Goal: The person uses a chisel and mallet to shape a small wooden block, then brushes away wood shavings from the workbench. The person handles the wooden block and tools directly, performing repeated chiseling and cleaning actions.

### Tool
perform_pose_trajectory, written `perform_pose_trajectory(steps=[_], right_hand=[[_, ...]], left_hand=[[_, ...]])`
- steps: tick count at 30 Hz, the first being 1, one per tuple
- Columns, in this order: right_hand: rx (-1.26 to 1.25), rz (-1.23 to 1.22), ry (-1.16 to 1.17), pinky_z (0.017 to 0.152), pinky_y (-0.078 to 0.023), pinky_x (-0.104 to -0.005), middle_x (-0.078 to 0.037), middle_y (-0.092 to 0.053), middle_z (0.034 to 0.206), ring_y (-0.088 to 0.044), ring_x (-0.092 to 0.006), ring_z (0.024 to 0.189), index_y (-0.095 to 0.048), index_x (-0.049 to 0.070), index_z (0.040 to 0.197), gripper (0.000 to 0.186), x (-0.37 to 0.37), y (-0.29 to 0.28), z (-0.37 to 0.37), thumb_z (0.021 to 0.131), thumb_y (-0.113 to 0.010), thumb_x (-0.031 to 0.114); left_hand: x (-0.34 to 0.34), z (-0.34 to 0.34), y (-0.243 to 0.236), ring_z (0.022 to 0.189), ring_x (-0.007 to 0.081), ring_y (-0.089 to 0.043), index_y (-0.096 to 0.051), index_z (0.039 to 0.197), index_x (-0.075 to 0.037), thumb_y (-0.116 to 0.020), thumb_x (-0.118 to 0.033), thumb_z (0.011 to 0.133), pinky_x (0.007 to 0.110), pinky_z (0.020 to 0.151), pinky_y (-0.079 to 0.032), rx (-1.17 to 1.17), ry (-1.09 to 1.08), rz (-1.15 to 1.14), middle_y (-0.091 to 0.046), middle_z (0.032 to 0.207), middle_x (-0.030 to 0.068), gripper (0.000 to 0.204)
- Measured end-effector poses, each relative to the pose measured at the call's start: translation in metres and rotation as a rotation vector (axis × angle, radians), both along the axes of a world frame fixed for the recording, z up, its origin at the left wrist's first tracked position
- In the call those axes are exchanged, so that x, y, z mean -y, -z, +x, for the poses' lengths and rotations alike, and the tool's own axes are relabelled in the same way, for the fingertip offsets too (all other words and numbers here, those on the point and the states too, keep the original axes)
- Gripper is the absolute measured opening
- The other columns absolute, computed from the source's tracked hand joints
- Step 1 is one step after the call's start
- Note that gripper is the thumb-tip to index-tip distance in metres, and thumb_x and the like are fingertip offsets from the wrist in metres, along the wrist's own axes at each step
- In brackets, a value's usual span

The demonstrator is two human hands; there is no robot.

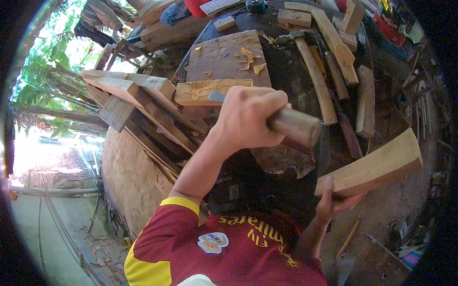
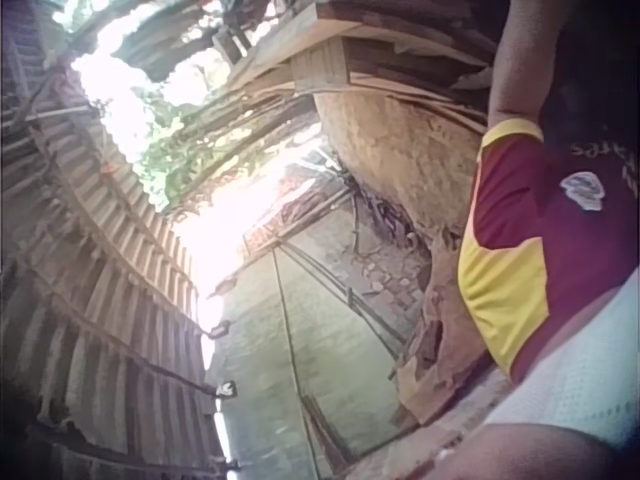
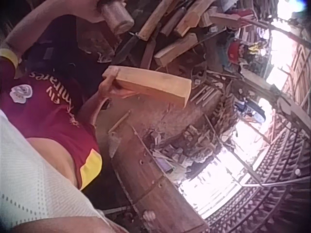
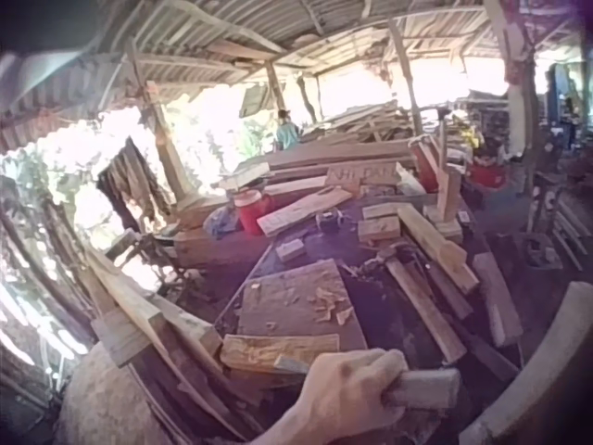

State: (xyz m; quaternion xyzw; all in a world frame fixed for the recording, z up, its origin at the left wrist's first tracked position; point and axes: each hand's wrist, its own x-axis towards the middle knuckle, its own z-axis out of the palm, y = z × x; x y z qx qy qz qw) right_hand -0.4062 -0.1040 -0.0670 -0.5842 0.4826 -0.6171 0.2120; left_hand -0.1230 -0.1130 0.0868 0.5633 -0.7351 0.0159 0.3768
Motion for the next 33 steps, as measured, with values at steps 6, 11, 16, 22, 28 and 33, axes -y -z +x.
perform_pose_trajectory(steps=[6,11,16,22,28,33], right_hand=[[0.025,0.020,-0.032,0.106,-0.037,-0.0441,-0.022,-0.038,0.140,-0.043,-0.0311,0.127,-0.025,-0.006,0.146,0.087,-0.004,-0.007,0.004,0.076,-0.076,0.007],[0.030,0.010,-0.097,0.108,-0.035,-0.0472,-0.023,-0.034,0.144,-0.039,-0.0337,0.130,-0.020,-0.005,0.148,0.095,-0.002,-0.003,0.006,0.073,-0.077,0.008],[0.030,-0.027,-0.113,0.106,-0.038,-0.0432,-0.022,-0.040,0.139,-0.044,-0.0306,0.126,-0.025,-0.006,0.146,0.087,-0.001,-0.006,0.011,0.075,-0.075,0.004],[0.096,-0.021,-0.132,0.103,-0.041,-0.0434,-0.022,-0.043,0.137,-0.048,-0.0308,0.123,-0.026,-0.005,0.146,0.088,0.000,-0.022,0.025,0.074,-0.075,0.003],[0.107,-0.132,0.028,0.100,-0.046,-0.0430,-0.020,-0.047,0.134,-0.053,-0.0298,0.117,-0.027,-0.003,0.147,0.086,0.016,-0.064,0.043,0.076,-0.075,0.000],[0.531,-0.215,0.126,0.097,-0.050,-0.0420,-0.020,-0.048,0.134,-0.054,-0.0283,0.116,-0.030,-0.001,0.145,0.082,0.020,-0.102,0.079,0.077,-0.074,-0.003]], left_hand=[[0.002,0.019,0.015,0.065,0.0329,-0.062,-0.059,0.075,-0.007,-0.071,-0.010,0.050,0.039,0.058,-0.049,-0.067,-0.096,-0.084,-0.059,0.068,0.0107,0.028],[0.001,0.020,0.010,0.064,0.0328,-0.061,-0.058,0.075,-0.007,-0.071,-0.011,0.050,0.039,0.057,-0.049,-0.070,-0.111,-0.079,-0.059,0.067,0.0099,0.028],[-0.002,0.028,0.007,0.063,0.0328,-0.061,-0.058,0.074,-0.007,-0.072,-0.011,0.051,0.038,0.056,-0.048,-0.112,-0.135,-0.112,-0.058,0.066,0.0105,0.028],[-0.002,0.034,0.008,0.061,0.0336,-0.060,-0.057,0.072,-0.006,-0.070,-0.012,0.052,0.037,0.056,-0.048,-0.182,-0.137,-0.119,-0.057,0.065,0.0117,0.024],[0.004,0.037,0.009,0.060,0.0355,-0.059,-0.057,0.067,-0.005,-0.070,-0.012,0.054,0.037,0.055,-0.047,-0.238,-0.196,-0.177,-0.056,0.062,0.0141,0.020],[-0.001,0.040,0.005,0.060,0.0349,-0.059,-0.058,0.068,-0.006,-0.069,-0.013,0.054,0.038,0.056,-0.048,-0.256,-0.181,-0.170,-0.056,0.062,0.0136,0.019]])
